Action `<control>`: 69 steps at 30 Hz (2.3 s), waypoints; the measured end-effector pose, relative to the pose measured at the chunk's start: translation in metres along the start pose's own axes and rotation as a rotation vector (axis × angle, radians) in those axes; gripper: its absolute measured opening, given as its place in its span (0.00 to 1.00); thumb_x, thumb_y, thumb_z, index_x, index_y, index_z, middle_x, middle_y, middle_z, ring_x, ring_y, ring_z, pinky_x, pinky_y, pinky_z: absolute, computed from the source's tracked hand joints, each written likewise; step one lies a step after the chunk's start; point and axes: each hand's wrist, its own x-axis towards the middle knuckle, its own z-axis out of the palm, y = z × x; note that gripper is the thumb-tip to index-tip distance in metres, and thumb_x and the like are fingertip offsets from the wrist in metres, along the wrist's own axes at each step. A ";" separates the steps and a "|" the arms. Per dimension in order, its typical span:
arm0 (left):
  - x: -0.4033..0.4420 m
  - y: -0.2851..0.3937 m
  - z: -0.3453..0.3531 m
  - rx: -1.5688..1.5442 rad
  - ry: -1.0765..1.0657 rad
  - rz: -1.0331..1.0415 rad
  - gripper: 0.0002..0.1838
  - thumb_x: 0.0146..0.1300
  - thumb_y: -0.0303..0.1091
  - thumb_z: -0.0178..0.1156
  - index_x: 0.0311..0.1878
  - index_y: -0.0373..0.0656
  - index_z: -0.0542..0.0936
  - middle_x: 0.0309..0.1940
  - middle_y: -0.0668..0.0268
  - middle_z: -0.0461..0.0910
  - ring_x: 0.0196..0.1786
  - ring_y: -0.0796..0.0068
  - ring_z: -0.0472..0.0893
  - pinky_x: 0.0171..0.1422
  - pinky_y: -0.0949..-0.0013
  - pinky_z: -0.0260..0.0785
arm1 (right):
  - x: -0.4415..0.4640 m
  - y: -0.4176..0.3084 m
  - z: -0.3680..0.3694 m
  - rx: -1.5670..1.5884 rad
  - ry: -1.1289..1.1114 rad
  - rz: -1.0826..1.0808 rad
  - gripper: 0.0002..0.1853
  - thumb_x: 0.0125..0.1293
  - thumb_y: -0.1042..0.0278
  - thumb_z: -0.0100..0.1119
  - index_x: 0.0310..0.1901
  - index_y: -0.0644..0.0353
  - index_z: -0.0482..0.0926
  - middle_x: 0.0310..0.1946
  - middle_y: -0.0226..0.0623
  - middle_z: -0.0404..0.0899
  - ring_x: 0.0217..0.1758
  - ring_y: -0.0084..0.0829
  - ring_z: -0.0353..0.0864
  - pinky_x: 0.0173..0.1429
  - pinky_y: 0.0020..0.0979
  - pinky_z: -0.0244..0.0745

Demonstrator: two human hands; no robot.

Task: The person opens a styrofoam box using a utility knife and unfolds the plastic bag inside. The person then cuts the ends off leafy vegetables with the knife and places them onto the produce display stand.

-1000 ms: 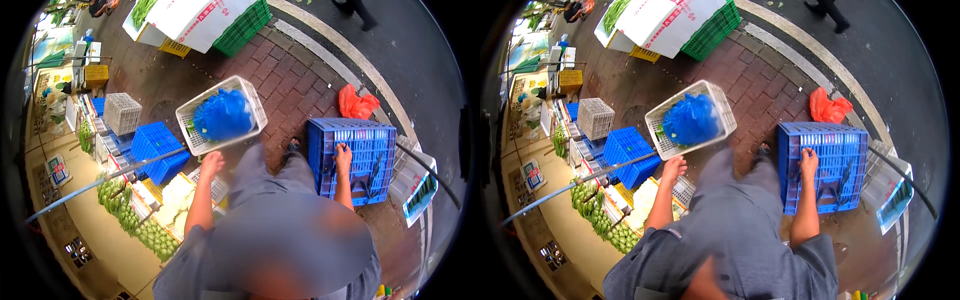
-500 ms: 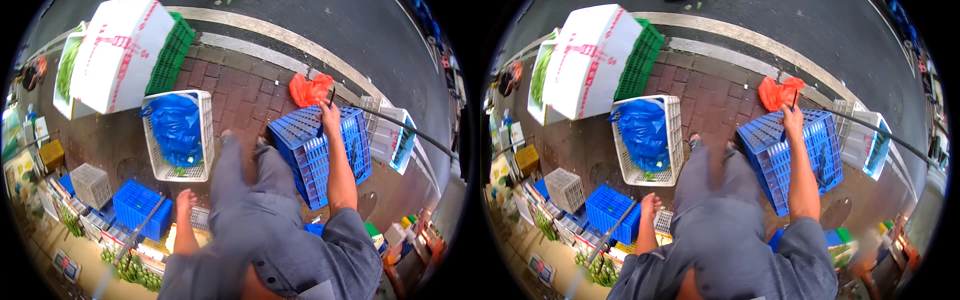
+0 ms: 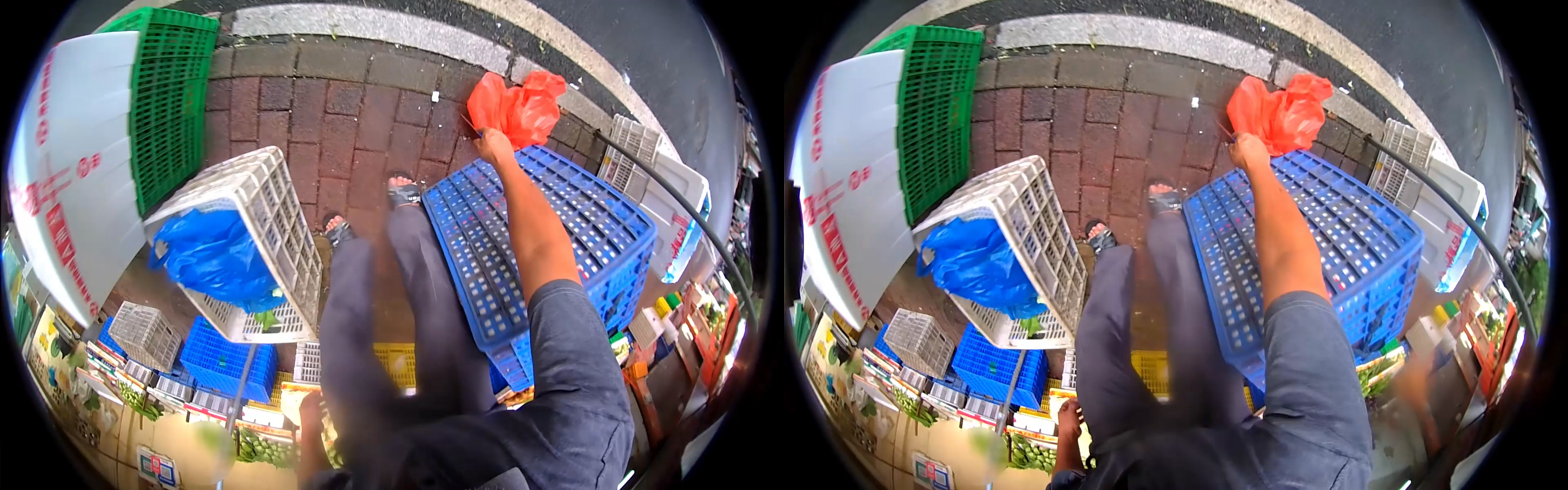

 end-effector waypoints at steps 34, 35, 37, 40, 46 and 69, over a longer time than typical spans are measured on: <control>-0.005 0.131 -0.047 -0.048 -0.204 0.373 0.12 0.70 0.42 0.59 0.47 0.45 0.78 0.35 0.64 0.82 0.29 0.74 0.81 0.27 0.72 0.70 | -0.256 -0.060 -0.364 1.115 0.771 0.070 0.10 0.68 0.71 0.59 0.46 0.68 0.82 0.33 0.34 0.82 0.32 0.23 0.80 0.37 0.23 0.79; -0.023 0.149 -0.043 -0.073 -0.197 0.390 0.12 0.72 0.43 0.57 0.46 0.45 0.77 0.36 0.65 0.82 0.27 0.76 0.79 0.25 0.75 0.67 | -0.297 -0.070 -0.387 1.455 0.872 -0.059 0.11 0.68 0.70 0.60 0.46 0.68 0.82 0.35 0.34 0.82 0.32 0.24 0.81 0.38 0.24 0.80; -0.040 0.176 -0.041 -0.207 -0.206 0.483 0.15 0.73 0.43 0.55 0.54 0.45 0.76 0.40 0.65 0.82 0.30 0.76 0.80 0.24 0.78 0.64 | -0.371 -0.049 -0.399 1.522 1.085 -0.113 0.12 0.67 0.71 0.62 0.49 0.68 0.81 0.35 0.33 0.81 0.32 0.22 0.80 0.38 0.25 0.80; -0.034 0.201 -0.043 -0.152 -0.264 0.603 0.17 0.71 0.42 0.58 0.58 0.46 0.76 0.42 0.64 0.83 0.34 0.72 0.82 0.26 0.73 0.67 | -0.458 0.069 -0.353 1.097 0.839 -0.042 0.21 0.60 0.77 0.63 0.56 0.68 0.79 0.44 0.35 0.82 0.43 0.26 0.81 0.47 0.26 0.78; -0.066 0.209 -0.056 -0.152 -0.226 0.723 0.17 0.67 0.47 0.63 0.52 0.48 0.81 0.37 0.69 0.83 0.32 0.79 0.80 0.28 0.74 0.66 | -0.658 0.140 -0.245 1.715 1.314 0.540 0.14 0.62 0.64 0.68 0.45 0.63 0.85 0.36 0.35 0.84 0.33 0.29 0.81 0.36 0.32 0.78; -0.053 -0.074 -0.028 -0.751 -0.142 0.407 0.12 0.70 0.40 0.59 0.52 0.47 0.76 0.31 0.70 0.77 0.22 0.82 0.73 0.20 0.78 0.59 | -0.506 -0.047 -0.090 0.973 -0.178 0.104 0.17 0.64 0.58 0.61 0.44 0.66 0.84 0.35 0.46 0.83 0.36 0.34 0.82 0.41 0.36 0.76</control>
